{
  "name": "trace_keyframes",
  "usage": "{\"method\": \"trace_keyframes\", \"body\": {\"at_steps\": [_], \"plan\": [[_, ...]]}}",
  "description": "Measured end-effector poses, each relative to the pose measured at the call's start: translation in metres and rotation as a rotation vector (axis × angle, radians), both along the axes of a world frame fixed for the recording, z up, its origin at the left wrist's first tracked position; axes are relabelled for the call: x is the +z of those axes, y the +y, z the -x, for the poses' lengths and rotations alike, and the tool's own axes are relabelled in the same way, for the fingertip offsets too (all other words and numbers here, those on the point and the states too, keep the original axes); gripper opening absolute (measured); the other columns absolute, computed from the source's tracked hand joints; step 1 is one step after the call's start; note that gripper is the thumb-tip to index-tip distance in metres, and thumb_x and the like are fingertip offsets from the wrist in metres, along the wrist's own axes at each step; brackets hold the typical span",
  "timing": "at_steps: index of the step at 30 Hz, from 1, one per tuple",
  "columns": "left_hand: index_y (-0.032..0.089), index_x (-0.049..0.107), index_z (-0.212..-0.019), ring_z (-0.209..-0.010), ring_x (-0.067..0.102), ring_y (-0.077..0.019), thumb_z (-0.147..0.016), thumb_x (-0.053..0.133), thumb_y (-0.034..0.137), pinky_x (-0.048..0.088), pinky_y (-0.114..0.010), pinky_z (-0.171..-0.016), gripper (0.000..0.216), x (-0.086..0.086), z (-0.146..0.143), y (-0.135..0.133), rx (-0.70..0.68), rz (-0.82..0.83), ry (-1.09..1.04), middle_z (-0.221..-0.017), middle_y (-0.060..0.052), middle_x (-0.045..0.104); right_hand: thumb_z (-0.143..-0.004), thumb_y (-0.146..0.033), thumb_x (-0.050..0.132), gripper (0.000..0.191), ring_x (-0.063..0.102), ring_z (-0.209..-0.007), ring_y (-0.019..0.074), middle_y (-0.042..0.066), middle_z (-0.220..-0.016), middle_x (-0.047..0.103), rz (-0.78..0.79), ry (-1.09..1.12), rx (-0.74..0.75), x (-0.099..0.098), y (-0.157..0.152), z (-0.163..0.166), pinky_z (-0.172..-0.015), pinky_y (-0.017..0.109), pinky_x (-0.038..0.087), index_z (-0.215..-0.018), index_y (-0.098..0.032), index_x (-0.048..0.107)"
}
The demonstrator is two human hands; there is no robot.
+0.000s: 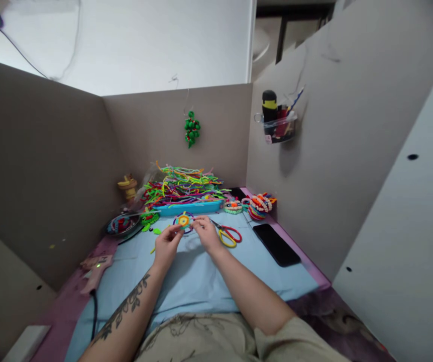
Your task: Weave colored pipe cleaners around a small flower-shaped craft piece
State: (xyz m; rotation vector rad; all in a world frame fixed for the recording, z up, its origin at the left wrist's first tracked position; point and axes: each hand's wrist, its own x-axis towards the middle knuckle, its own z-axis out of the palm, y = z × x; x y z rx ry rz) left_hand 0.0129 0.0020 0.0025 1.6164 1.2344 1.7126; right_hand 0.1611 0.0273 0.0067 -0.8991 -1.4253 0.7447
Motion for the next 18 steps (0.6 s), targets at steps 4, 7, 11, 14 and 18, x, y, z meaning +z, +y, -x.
{"method": "trace_keyframes", "body": {"at_steps": [4, 7, 11, 14, 18], "plan": [[0.018, 0.065, -0.09, -0.051, 0.043, -0.0088, -0.072, 0.063, 0.034, 0.037, -0.021, -0.049, 0.024, 0.002, 0.006, 0.003, 0.006, 0.005, -0.024, -0.064, 0.001, 0.056, -0.082, -0.035, 0.048, 0.025, 0.054, -0.082, 0.0173, 0.005, -0.088, 0.059, -0.099, -0.063, -0.076, 0.008, 0.001, -0.012, -0.074, 0.03, 0.043, -0.089, -0.02, 0.067], [0.018, 0.064, -0.09, -0.054, 0.046, -0.0092, -0.072, 0.063, 0.033, 0.039, -0.021, -0.052, 0.024, 0.004, 0.007, 0.004, -0.069, 0.018, 0.01, -0.075, -0.002, 0.061, -0.078, -0.03, 0.054, 0.02, 0.053, -0.071, 0.0155, 0.004, -0.082, 0.057, -0.139, -0.179, -0.054, 0.01, -0.002, -0.014, -0.065, 0.027, 0.043, -0.09, -0.02, 0.067], [0.017, 0.059, -0.1, -0.058, 0.052, -0.0111, -0.073, 0.061, 0.033, 0.04, -0.022, -0.053, 0.032, 0.004, 0.007, 0.005, -0.124, 0.034, -0.041, -0.079, -0.004, 0.064, -0.079, -0.025, 0.052, 0.016, 0.053, -0.069, 0.0154, 0.002, -0.071, 0.056, -0.178, -0.271, -0.048, 0.008, -0.004, -0.012, -0.066, 0.027, 0.043, -0.074, -0.02, 0.066], [0.016, 0.056, -0.099, -0.054, 0.05, -0.0099, -0.071, 0.062, 0.034, 0.039, -0.021, -0.05, 0.034, 0.003, 0.009, 0.008, -0.045, 0.069, -0.058, -0.081, -0.005, 0.064, -0.079, -0.024, 0.053, 0.015, 0.054, -0.069, 0.0156, 0.002, -0.071, 0.058, -0.198, -0.276, -0.069, 0.005, -0.003, -0.01, -0.065, 0.027, 0.043, -0.073, -0.02, 0.066], [0.016, 0.056, -0.077, -0.054, 0.052, -0.0105, -0.069, 0.062, 0.034, 0.04, -0.022, -0.051, 0.02, 0.002, 0.012, 0.009, 0.113, 0.09, 0.028, -0.072, -0.001, 0.059, -0.078, -0.023, 0.053, 0.015, 0.055, -0.071, 0.0162, 0.003, -0.071, 0.061, -0.211, -0.283, -0.08, -0.003, 0.001, -0.007, -0.067, 0.027, 0.043, -0.073, -0.02, 0.067]]}}
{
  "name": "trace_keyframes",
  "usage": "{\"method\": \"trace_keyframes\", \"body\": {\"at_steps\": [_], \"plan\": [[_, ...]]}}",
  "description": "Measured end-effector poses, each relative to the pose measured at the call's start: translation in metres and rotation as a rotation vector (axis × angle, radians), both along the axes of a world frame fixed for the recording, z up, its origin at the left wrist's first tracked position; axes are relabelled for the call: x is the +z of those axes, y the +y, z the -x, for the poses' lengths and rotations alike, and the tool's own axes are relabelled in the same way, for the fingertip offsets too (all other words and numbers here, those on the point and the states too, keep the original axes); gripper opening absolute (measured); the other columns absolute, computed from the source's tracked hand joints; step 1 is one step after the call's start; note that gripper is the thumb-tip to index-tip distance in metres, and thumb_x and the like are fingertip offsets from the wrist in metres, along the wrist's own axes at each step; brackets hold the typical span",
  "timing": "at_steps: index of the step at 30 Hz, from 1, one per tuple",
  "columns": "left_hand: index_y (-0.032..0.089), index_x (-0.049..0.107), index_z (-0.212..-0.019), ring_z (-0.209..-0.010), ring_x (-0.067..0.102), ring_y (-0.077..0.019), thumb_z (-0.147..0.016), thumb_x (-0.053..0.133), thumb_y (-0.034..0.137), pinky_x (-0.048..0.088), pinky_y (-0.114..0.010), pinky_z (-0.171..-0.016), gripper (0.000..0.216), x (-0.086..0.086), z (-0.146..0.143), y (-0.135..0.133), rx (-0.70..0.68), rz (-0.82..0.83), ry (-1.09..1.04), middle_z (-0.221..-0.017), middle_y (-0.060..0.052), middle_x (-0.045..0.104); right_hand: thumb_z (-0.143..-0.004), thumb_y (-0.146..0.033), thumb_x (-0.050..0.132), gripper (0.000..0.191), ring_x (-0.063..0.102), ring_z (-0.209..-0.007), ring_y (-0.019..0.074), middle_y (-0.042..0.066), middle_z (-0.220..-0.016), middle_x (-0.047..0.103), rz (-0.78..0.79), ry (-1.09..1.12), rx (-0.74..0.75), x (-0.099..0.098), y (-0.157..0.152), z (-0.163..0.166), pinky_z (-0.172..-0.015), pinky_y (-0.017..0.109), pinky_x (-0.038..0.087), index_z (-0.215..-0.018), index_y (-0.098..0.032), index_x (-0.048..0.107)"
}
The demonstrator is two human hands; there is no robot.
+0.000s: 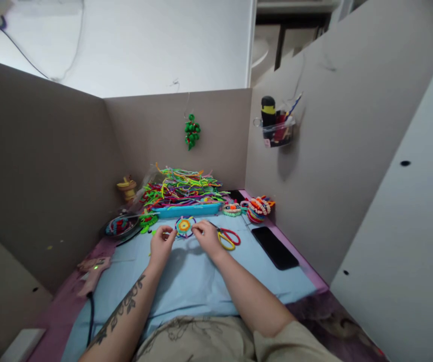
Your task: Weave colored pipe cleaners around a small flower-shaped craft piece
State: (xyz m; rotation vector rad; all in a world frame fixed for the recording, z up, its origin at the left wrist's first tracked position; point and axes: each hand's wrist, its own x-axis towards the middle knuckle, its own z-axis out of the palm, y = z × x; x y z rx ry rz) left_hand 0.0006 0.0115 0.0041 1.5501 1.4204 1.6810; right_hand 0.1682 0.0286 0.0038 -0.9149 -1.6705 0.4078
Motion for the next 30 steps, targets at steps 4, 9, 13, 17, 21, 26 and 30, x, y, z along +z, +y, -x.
{"method": "trace_keyframes", "body": {"at_steps": [4, 9, 13, 17, 21, 26, 30], "plan": [[0.017, 0.053, -0.072, -0.052, 0.055, -0.0125, -0.071, 0.06, 0.037, 0.041, -0.023, -0.05, 0.021, 0.0, -0.001, -0.001, -0.035, 0.057, 0.013, -0.064, 0.002, 0.055, -0.077, -0.023, 0.053, 0.016, 0.056, -0.069, 0.0161, 0.003, -0.07, 0.062, -0.002, 0.04, -0.076, -0.006, 0.002, 0.004, -0.066, 0.027, 0.043, -0.073, -0.019, 0.068], [0.017, 0.058, -0.081, -0.053, 0.054, -0.0128, -0.072, 0.059, 0.039, 0.042, -0.024, -0.052, 0.024, 0.0, -0.003, -0.003, -0.036, 0.003, 0.069, -0.068, -0.001, 0.058, -0.078, -0.023, 0.051, 0.017, 0.055, -0.066, 0.0159, 0.003, -0.069, 0.061, 0.004, 0.073, -0.159, -0.006, 0.0, 0.004, -0.064, 0.028, 0.043, -0.073, -0.02, 0.067], [0.017, 0.063, -0.093, -0.058, 0.054, -0.0143, -0.073, 0.059, 0.037, 0.043, -0.025, -0.056, 0.029, -0.001, -0.002, -0.002, -0.063, -0.051, 0.117, -0.072, -0.003, 0.061, -0.078, -0.023, 0.051, 0.017, 0.055, -0.067, 0.0159, 0.003, -0.07, 0.061, 0.005, 0.052, -0.094, -0.008, 0.0, 0.006, -0.064, 0.028, 0.043, -0.073, -0.02, 0.067], [0.018, 0.069, -0.074, -0.063, 0.054, -0.0165, -0.073, 0.058, 0.036, 0.042, -0.027, -0.061, 0.021, -0.001, 0.002, -0.001, -0.043, -0.134, 0.17, -0.067, -0.004, 0.061, -0.077, -0.026, 0.053, 0.016, 0.056, -0.069, 0.0168, 0.003, -0.072, 0.063, 0.07, 0.03, -0.004, -0.011, 0.001, 0.008, -0.063, 0.028, 0.045, -0.077, -0.02, 0.068], [0.019, 0.069, -0.073, -0.057, 0.051, -0.015, -0.071, 0.059, 0.037, 0.039, -0.025, -0.057, 0.021, -0.001, 0.005, -0.001, -0.031, -0.061, 0.103, -0.059, -0.001, 0.058, -0.074, -0.034, 0.055, 0.028, 0.057, -0.065, 0.0165, 0.006, -0.08, 0.065, 0.256, 0.223, -0.011, -0.007, 0.003, -0.002, -0.058, 0.028, 0.046, -0.095, -0.017, 0.065], [0.016, 0.066, -0.063, -0.046, 0.044, -0.0119, -0.071, 0.055, 0.034, 0.031, -0.022, -0.046, 0.023, -0.006, 0.002, -0.001, -0.268, 0.165, 0.162, -0.048, 0.001, 0.053, -0.071, -0.039, 0.055, 0.029, 0.052, -0.055, 0.0137, 0.003, -0.068, 0.061, 0.355, 0.392, -0.066, 0.018, 0.016, -0.026, -0.046, 0.022, 0.039, -0.087, -0.015, 0.062], [0.015, 0.063, -0.059, -0.044, 0.044, -0.0109, -0.071, 0.053, 0.033, 0.031, -0.021, -0.044, 0.024, -0.014, -0.002, 0.0, -0.415, 0.24, 0.166, -0.048, 0.001, 0.054, -0.069, -0.041, 0.056, 0.025, 0.049, -0.053, 0.0128, 0.001, -0.061, 0.058, 0.332, 0.29, -0.019, 0.036, 0.046, -0.034, -0.045, 0.022, 0.036, -0.073, -0.016, 0.061]]}}
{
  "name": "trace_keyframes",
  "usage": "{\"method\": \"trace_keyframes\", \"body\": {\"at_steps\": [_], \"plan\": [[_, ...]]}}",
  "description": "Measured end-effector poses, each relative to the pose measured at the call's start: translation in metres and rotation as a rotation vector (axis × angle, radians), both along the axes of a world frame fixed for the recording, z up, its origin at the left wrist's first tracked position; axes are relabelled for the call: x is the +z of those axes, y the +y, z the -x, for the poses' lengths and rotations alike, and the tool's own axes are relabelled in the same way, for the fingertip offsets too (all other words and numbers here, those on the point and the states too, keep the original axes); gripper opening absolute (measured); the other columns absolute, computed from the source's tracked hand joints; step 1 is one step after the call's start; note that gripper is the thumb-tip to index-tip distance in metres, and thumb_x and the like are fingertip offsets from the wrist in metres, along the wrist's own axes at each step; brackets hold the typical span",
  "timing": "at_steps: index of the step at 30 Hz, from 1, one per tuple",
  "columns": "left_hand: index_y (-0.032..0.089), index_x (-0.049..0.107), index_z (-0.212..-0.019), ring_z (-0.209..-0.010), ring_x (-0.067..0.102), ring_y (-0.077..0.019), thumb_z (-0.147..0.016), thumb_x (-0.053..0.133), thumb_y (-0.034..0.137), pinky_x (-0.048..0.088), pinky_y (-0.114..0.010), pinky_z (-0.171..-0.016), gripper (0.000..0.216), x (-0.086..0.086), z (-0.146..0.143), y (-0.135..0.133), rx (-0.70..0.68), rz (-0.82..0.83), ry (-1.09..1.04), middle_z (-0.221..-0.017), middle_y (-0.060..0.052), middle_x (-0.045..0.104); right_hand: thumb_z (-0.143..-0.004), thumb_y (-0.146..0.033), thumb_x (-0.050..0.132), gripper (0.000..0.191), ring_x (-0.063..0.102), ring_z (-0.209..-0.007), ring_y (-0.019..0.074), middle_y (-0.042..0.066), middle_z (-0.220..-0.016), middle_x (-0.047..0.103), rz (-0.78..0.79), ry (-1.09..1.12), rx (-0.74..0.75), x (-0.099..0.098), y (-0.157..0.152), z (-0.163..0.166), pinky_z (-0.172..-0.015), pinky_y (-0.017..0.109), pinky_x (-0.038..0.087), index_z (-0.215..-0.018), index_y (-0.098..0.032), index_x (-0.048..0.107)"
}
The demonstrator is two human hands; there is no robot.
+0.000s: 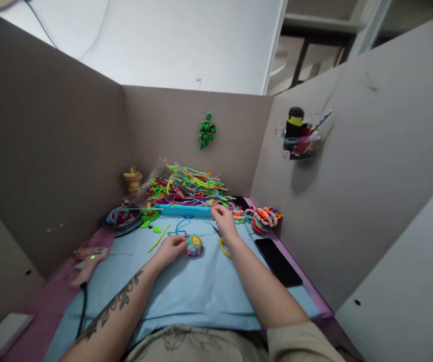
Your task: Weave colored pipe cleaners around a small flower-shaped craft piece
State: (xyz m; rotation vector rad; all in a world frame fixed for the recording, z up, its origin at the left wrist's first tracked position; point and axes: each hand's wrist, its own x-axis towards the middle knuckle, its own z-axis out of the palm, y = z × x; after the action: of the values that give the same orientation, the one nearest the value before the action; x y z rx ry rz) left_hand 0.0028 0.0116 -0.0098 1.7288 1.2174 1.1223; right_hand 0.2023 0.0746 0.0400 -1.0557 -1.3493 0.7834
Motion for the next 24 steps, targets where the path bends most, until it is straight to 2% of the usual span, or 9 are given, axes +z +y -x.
{"method": "trace_keyframes", "body": {"at_steps": [6, 12, 16, 19, 24], "plan": [[0.014, 0.064, -0.072, -0.041, 0.044, -0.0099, -0.069, 0.056, 0.033, 0.03, -0.02, -0.042, 0.021, -0.007, 0.0, 0.001, -0.025, 0.124, -0.044, -0.053, 0.0, 0.059, -0.065, -0.038, 0.051, 0.023, 0.049, -0.055, 0.0137, -0.001, -0.055, 0.055, -0.05, -0.192, -0.058, -0.007, 0.061, 0.013, -0.052, 0.024, 0.038, -0.062, -0.016, 0.058], [0.015, 0.061, -0.069, -0.043, 0.043, -0.0109, -0.073, 0.051, 0.032, 0.028, -0.021, -0.043, 0.02, -0.006, -0.006, -0.003, -0.063, 0.113, 0.019, -0.048, 0.002, 0.052, -0.067, -0.031, 0.048, 0.019, 0.052, -0.059, 0.0153, 0.001, -0.059, 0.059, -0.123, -0.308, -0.044, -0.014, 0.089, 0.044, -0.058, 0.026, 0.04, -0.062, -0.017, 0.06], [0.016, 0.063, -0.072, -0.044, 0.043, -0.0119, -0.075, 0.049, 0.032, 0.027, -0.021, -0.045, 0.021, -0.006, -0.009, -0.006, -0.049, 0.096, 0.113, -0.047, 0.003, 0.049, -0.071, -0.025, 0.046, 0.019, 0.055, -0.066, 0.0165, 0.002, -0.069, 0.063, -0.194, -0.407, -0.051, -0.006, 0.108, 0.067, -0.064, 0.028, 0.043, -0.071, -0.017, 0.064], [0.017, 0.065, -0.071, -0.046, 0.043, -0.0125, -0.071, 0.053, 0.032, 0.024, -0.022, -0.046, 0.019, -0.006, -0.009, -0.008, -0.008, 0.092, 0.217, -0.048, 0.002, 0.05, -0.072, -0.02, 0.046, 0.02, 0.058, -0.075, 0.0175, 0.004, -0.079, 0.066, -0.275, -0.47, -0.084, 0.005, 0.132, 0.081, -0.073, 0.03, 0.044, -0.077, -0.018, 0.066], [0.021, 0.067, -0.082, -0.051, 0.046, -0.0136, -0.066, 0.061, 0.032, 0.023, -0.023, -0.048, 0.02, -0.001, -0.009, -0.015, 0.024, 0.134, 0.364, -0.055, 0.002, 0.055, -0.075, -0.015, 0.047, 0.022, 0.06, -0.08, 0.0191, 0.006, -0.084, 0.067, -0.243, -0.52, -0.133, 0.025, 0.171, 0.104, -0.078, 0.031, 0.044, -0.083, -0.017, 0.067]]}}
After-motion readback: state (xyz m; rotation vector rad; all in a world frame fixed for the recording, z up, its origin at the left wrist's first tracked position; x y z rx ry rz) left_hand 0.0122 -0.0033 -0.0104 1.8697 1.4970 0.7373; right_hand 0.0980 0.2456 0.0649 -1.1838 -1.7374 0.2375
